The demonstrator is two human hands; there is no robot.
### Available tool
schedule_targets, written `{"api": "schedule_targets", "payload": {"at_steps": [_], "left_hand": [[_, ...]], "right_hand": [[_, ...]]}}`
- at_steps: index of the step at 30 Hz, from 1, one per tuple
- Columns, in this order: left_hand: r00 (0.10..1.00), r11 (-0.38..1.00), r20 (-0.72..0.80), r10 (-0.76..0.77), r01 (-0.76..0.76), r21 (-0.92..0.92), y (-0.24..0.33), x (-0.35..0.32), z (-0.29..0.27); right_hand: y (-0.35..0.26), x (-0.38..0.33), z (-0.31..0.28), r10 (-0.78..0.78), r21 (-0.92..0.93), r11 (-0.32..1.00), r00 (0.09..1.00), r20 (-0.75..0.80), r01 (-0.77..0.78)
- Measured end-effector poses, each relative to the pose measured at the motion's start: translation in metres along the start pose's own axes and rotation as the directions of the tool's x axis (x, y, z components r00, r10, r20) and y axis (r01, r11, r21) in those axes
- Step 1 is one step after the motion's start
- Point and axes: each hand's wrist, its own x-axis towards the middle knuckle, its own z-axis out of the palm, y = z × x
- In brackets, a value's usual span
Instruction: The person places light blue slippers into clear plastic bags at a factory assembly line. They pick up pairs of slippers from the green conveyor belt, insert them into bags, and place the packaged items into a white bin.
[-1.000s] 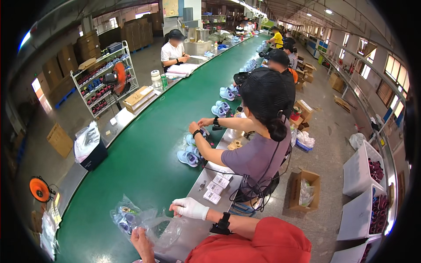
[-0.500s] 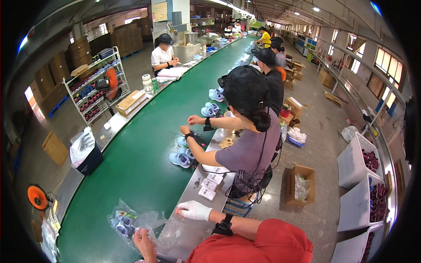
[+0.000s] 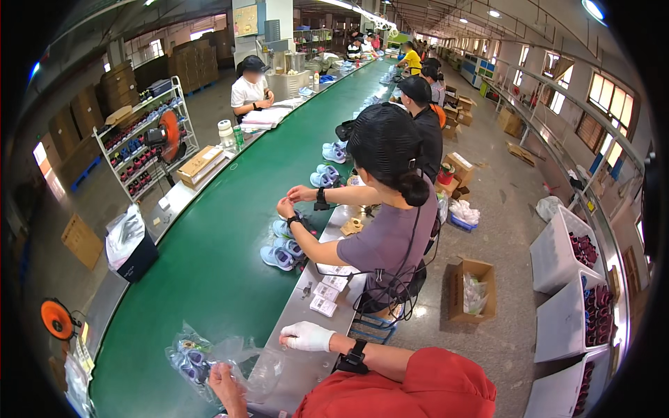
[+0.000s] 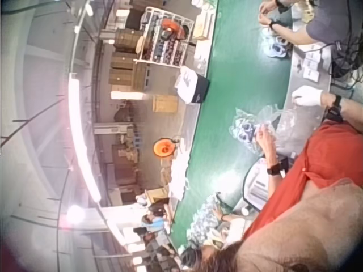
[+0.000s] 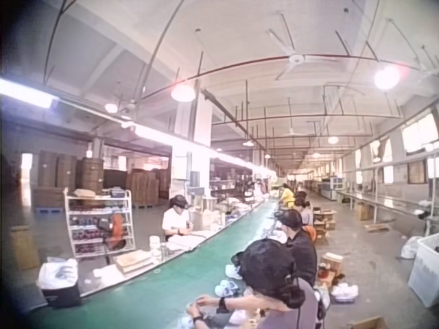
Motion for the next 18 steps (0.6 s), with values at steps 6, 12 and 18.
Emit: {"api": "schedule_targets", "payload": {"at_steps": [6,12,18], "left_hand": [[1.0,0.999,-0.013,0.024,-0.025,-0.023,0.003,0.002,0.004],[1.0,1.0,0.011,0.004,-0.004,-0.001,0.008,0.001,0.008],[0.999,0.997,-0.029,-0.016,0.014,-0.071,0.014,-0.004,0.014]], "right_hand": [[0.01,0.003,-0.001,-0.03,-0.062,0.998,1.0,0.0,0.03],[0.017,0.006,-0.007,0.006,-0.126,0.992,1.0,0.002,-0.005],[0.022,0.011,-0.006,0.011,-0.149,0.989,0.999,0.037,-0.006]]}}
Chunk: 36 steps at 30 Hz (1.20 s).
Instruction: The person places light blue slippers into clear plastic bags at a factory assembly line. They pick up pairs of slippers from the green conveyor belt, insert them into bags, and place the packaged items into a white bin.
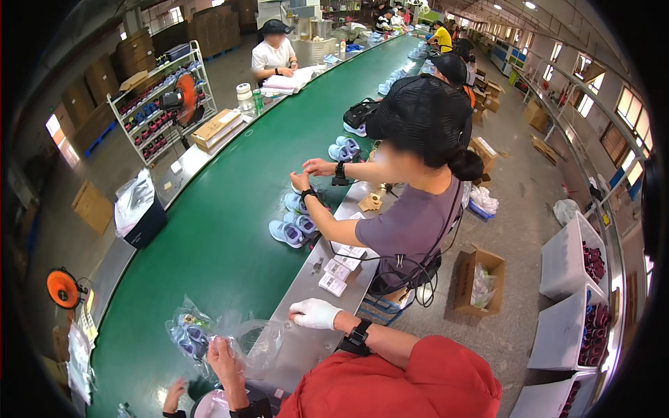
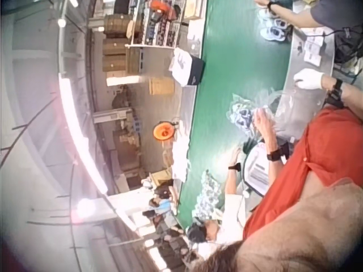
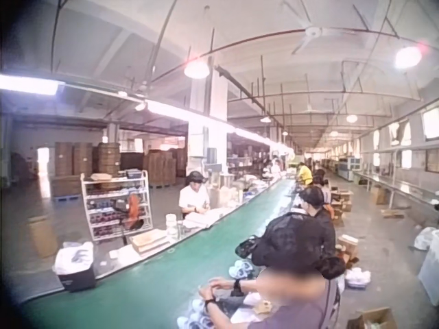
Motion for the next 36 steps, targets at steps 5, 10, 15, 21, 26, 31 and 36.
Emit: {"api": "schedule_targets", "payload": {"at_steps": [5,10,15,21,26,31,36], "left_hand": [[1.0,1.0,-0.012,-0.008,0.008,0.013,-0.002,0.003,-0.003],[0.999,1.0,-0.033,-0.012,0.012,0.008,-0.006,0.008,-0.005],[0.999,1.0,-0.039,-0.031,0.031,0.001,-0.002,0.003,-0.003],[0.999,0.999,-0.04,-0.034,0.033,-0.012,0.004,0.004,-0.009],[0.995,0.999,-0.086,-0.051,0.052,0.015,0.009,0.012,-0.012],[0.99,0.997,-0.121,-0.075,0.079,0.026,0.022,0.018,0.005],[0.977,0.985,-0.144,-0.155,0.165,0.059,0.029,0.032,0.026]], "right_hand": [[0.004,0.01,0.002,-0.005,0.004,1.0,0.999,0.053,0.005],[0.012,0.015,0.006,-0.017,-0.002,1.0,0.997,0.08,0.017],[0.024,0.025,0.011,0.031,-0.07,0.997,0.993,0.111,-0.023],[0.049,0.053,0.008,0.057,-0.181,0.982,0.995,0.077,-0.043],[0.059,0.094,-0.024,0.184,-0.29,0.934,0.977,-0.107,-0.208],[0.09,0.142,-0.055,0.005,-0.479,0.862,0.948,-0.317,-0.165],[0.12,0.177,-0.064,0.185,-0.666,0.693,0.96,-0.209,-0.278]]}}
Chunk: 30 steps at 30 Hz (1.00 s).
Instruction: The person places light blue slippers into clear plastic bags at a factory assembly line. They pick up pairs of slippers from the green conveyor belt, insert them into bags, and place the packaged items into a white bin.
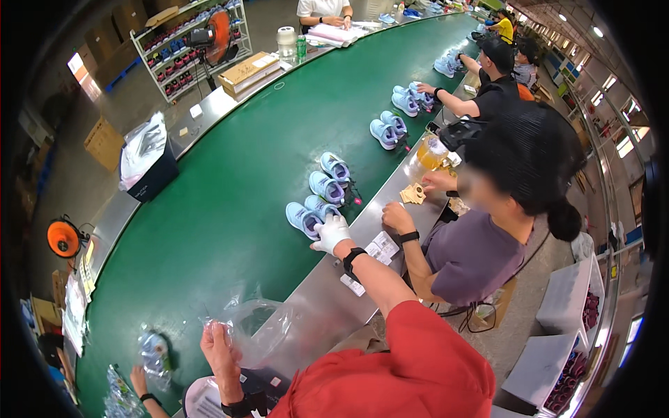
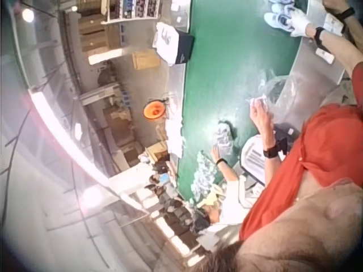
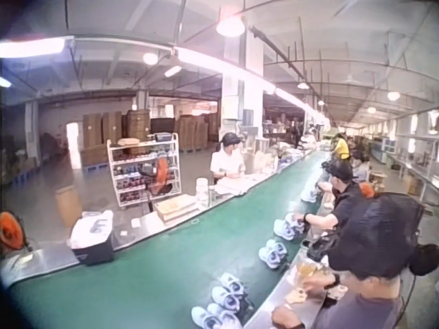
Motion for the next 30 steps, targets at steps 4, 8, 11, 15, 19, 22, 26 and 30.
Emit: {"api": "schedule_targets", "payload": {"at_steps": [4,8,11,15,19,22,26,30], "left_hand": [[0.999,0.999,-0.009,-0.039,0.04,0.033,0.005,0.007,0.008],[0.998,0.998,-0.054,-0.03,0.033,0.052,0.009,0.011,0.013],[0.996,0.999,-0.086,-0.019,0.023,0.041,0.007,0.021,0.008],[0.994,0.996,-0.08,0.08,-0.083,-0.043,0.008,0.034,0.017],[0.991,0.987,-0.056,0.118,-0.123,-0.106,0.01,0.031,0.018],[0.96,0.945,-0.074,0.269,-0.278,-0.171,0.012,0.024,0.02],[0.928,0.918,0.19,0.32,-0.353,0.179,-0.018,-0.005,0.031],[0.768,0.688,0.425,0.478,-0.629,0.363,-0.032,-0.023,0.05]], "right_hand": [[-0.001,0.016,0.028,-0.008,-0.074,0.997,0.99,-0.14,-0.002],[0.009,0.02,0.02,-0.091,0.047,0.994,0.985,-0.146,0.099],[-0.009,0.007,-0.023,0.015,0.365,0.931,0.992,-0.126,0.033],[-0.025,-0.026,-0.058,-0.268,0.993,-0.022,0.957,0.107,-0.117],[-0.074,-0.107,-0.12,-0.332,0.823,-0.558,0.937,-0.11,-0.101],[-0.085,-0.124,-0.106,-0.514,0.974,0.196,0.858,0.0,0.117],[-0.135,-0.16,-0.076,-0.61,0.303,0.75,0.792,-0.027,0.588],[-0.157,-0.166,-0.03,-0.726,-0.016,0.68,0.67,-0.155,0.733]]}}
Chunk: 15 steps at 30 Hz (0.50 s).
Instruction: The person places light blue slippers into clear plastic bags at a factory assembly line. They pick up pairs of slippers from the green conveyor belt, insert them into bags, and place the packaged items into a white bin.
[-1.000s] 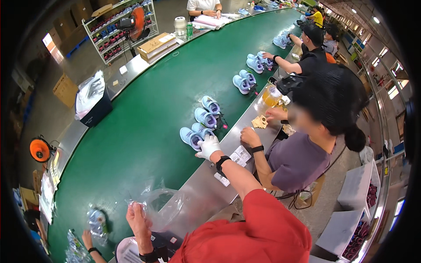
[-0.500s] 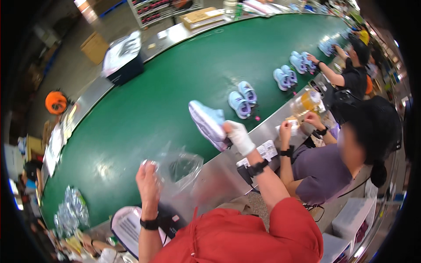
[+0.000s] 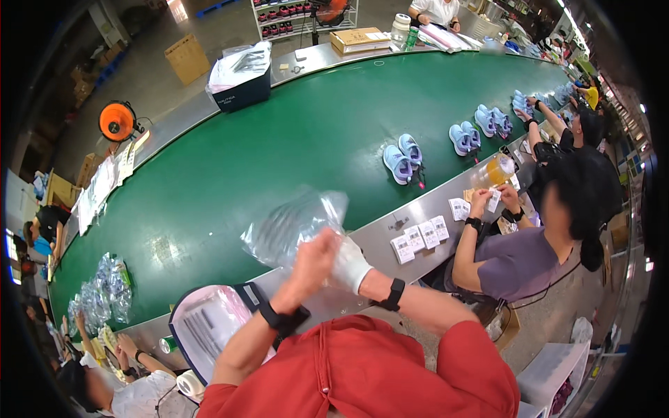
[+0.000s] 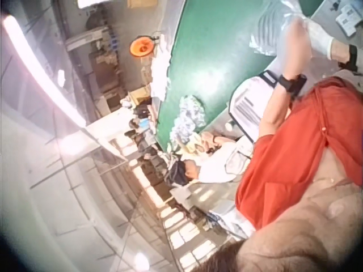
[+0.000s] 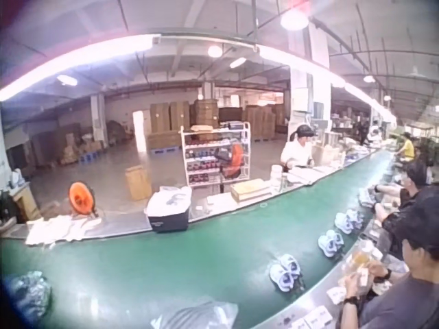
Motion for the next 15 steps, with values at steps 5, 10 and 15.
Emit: {"api": "schedule_targets", "payload": {"at_steps": [5,10,15], "left_hand": [[0.987,0.987,-0.149,-0.067,0.044,-0.153,-0.008,0.051,-0.036],[0.872,0.975,0.487,0.055,-0.152,0.162,0.038,0.014,-0.031],[0.963,0.998,0.269,-0.016,0.001,0.059,-0.001,-0.062,-0.03]], "right_hand": [[-0.054,-0.003,-0.065,-0.417,0.003,0.909,0.907,0.052,0.418],[-0.004,-0.002,0.032,-0.065,0.583,0.806,0.995,-0.082,0.1],[-0.019,0.016,-0.07,0.371,0.057,0.912,0.877,0.306,-0.406]]}}
